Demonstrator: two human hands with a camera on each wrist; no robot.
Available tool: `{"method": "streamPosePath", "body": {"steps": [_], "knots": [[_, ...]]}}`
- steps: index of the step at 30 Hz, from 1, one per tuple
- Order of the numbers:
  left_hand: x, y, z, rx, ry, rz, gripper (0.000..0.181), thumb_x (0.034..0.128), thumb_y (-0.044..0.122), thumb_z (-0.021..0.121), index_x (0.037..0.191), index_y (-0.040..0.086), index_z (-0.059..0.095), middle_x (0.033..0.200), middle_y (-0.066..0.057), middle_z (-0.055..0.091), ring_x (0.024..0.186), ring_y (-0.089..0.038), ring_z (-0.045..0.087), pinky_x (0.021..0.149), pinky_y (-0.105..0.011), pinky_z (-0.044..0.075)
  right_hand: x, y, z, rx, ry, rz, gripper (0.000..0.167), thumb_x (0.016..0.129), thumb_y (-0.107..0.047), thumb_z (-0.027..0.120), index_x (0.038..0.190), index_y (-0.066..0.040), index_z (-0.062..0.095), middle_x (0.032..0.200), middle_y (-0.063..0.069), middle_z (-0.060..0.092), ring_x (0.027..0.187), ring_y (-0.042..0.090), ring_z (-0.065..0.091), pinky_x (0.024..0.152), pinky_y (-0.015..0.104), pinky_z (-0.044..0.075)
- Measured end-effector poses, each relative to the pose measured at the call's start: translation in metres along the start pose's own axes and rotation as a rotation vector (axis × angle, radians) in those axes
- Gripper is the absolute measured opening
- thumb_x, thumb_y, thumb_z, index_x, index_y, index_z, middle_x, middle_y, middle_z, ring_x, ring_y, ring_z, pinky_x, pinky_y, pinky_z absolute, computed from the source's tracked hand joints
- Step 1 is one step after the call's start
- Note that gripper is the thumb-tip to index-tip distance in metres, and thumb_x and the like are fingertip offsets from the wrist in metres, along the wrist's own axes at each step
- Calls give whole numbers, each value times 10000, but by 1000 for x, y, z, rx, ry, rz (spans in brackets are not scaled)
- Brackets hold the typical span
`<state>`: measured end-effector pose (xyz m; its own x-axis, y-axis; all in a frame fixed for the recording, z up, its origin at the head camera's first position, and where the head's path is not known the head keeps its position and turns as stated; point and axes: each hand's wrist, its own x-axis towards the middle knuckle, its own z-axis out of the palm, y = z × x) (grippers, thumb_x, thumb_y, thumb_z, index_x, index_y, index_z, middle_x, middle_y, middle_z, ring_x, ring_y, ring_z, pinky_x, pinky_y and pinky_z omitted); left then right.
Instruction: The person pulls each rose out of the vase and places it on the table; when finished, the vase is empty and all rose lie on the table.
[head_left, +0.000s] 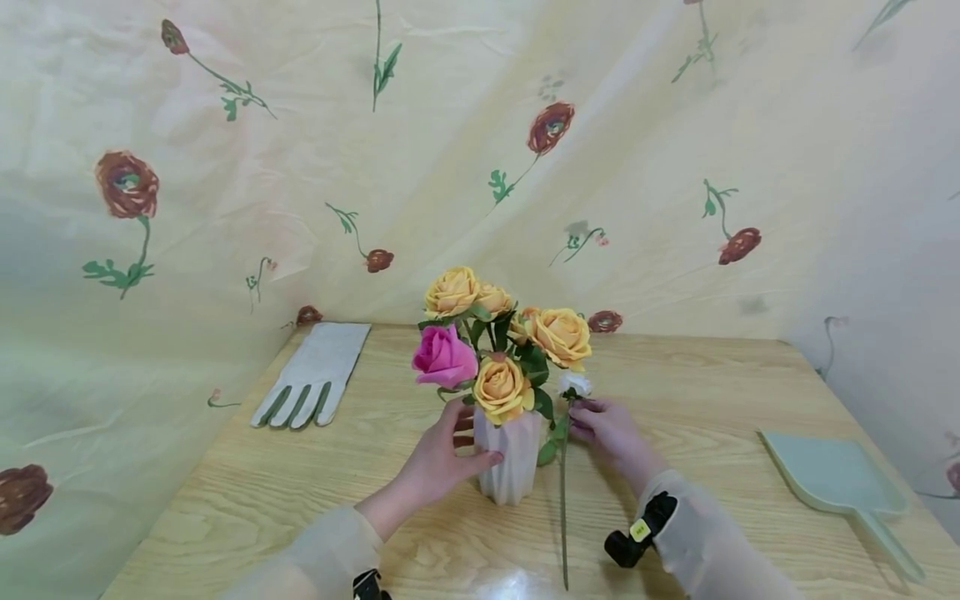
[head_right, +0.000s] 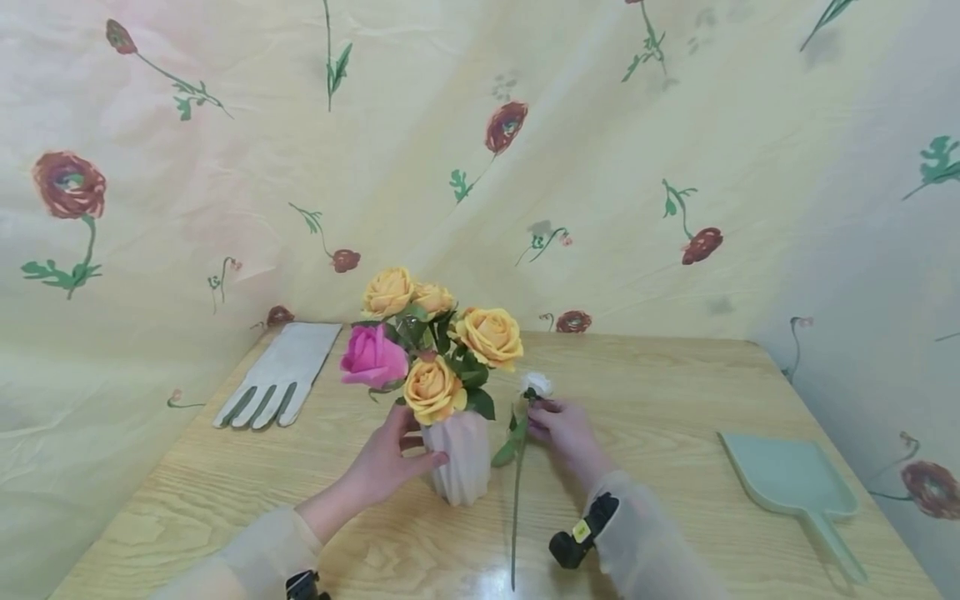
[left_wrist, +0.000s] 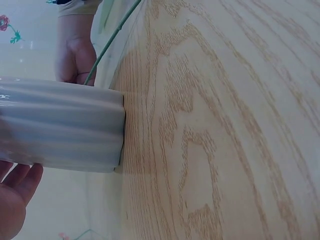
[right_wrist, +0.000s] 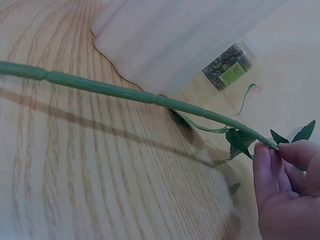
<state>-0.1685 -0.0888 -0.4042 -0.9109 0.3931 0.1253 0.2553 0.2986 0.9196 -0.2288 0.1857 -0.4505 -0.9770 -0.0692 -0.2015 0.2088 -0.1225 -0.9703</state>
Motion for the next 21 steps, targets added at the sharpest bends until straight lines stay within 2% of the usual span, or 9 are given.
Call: {"method": "streamPosePath", "body": {"steps": [4,12,21], "knots": [[0,0,0,6,3,0,636,831,306,724,1298,67,363,1291,-181,480,1140,-329,512,928,-452,474,0,2,2,-30,2,4,360,949,-1,491,1229,202,390,1015,104,551,805,95,611,762,228,540],[1,1,0,4,2,14,647,833,292,724,1321,84,353,1294,-148,483,1148,-295,512,930,-440,475,1,3,-1,7,6,8,354,951,-20,477,1205,217,411,940,80,606,813,117,622,795,241,536],[1,-1,0,4,5,16,646,838,291,720,1325,82,351,1291,-142,485,1143,-287,516,929,-443,476,3,4,-2,20,40,34,437,954,-41,481,1291,207,351,1078,172,577,876,124,612,838,250,520]]}}
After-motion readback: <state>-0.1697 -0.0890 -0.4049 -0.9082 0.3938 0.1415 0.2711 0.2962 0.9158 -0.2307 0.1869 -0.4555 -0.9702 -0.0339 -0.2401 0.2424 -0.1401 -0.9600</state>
